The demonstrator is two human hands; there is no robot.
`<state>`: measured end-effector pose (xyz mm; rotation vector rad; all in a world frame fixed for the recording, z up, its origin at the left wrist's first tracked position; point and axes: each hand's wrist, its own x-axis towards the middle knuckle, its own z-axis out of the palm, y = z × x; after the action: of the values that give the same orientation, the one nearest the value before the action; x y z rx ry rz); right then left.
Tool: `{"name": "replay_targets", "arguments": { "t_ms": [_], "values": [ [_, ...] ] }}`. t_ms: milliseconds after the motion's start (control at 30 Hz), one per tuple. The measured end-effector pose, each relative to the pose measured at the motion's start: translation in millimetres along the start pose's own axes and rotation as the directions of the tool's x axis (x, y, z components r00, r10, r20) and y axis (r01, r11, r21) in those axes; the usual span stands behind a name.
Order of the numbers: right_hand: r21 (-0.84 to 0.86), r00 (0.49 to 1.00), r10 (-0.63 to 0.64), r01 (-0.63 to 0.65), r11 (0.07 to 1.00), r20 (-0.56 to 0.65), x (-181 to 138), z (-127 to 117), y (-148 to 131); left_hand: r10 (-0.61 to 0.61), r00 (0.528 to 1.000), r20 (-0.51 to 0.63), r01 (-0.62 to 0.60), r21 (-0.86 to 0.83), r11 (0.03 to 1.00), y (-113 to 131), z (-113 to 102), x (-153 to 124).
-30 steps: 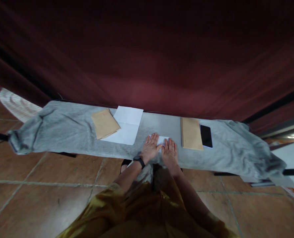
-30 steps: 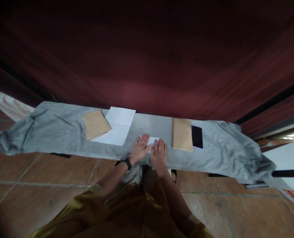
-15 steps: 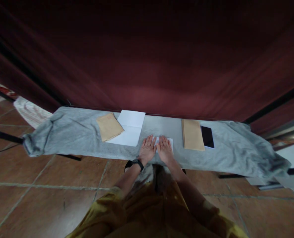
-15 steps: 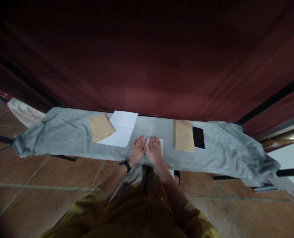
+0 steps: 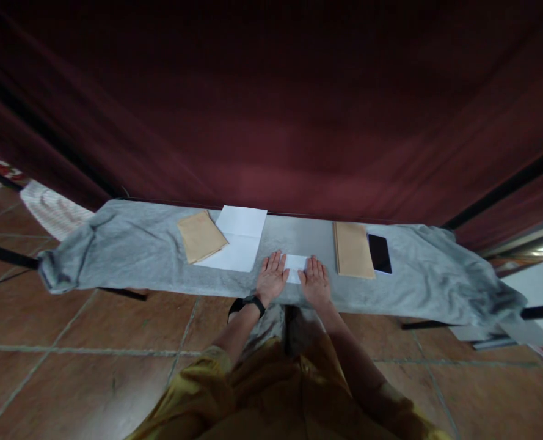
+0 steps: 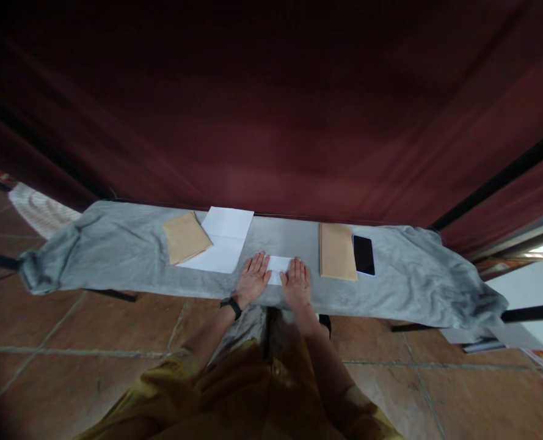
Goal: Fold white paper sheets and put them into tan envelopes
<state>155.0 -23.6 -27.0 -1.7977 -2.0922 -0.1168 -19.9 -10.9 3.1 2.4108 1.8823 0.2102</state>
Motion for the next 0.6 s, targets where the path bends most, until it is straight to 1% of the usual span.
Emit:
{"name": "replay_targets", "arguments": {
  "t_ms": [100, 233, 300, 367, 433, 533, 600],
  "values": [
    [-0.002, 0.999, -0.012, 0.012, 1.0, -0.037, -6, -2, 7, -0.008, 1.0, 0.001, 0.008, -0.003, 1.0, 1, -1, 0],
    [-0.001, 0.999, -0.019, 0.019, 1.0, -0.048, -12, -5, 12, -0.039, 0.999, 0.007, 0.039, -0.005, 0.999, 4, -2, 2],
    [0.001, 0.998, -0.027, 0.027, 1.0, -0.053, -14, -6, 14, -0.061, 0.998, -0.004, 0.061, -0.001, 0.998, 10, -4, 3],
    [0.003, 0.998, -0.032, 0.033, 0.999, -0.052, -15, -7, 15, -0.054, 0.998, -0.019, 0.054, -0.007, 0.999, 21, -4, 3],
    [-0.009, 0.999, -0.033, 0.033, 0.999, -0.03, -16, -7, 15, 0.014, 1.0, -0.024, -0.015, -0.041, 0.999, 37, -3, 4],
    [-0.048, 0.999, -0.034, 0.035, 0.998, 0.036, -16, -8, 16, 0.165, 0.986, -0.001, -0.164, -0.11, 0.98, 62, 2, 8],
    [-0.065, 0.996, -0.037, 0.042, 0.997, 0.076, -16, -10, 15, 0.199, 0.98, 0.016, -0.195, -0.14, 0.971, 74, 6, 10]
  ]
}}
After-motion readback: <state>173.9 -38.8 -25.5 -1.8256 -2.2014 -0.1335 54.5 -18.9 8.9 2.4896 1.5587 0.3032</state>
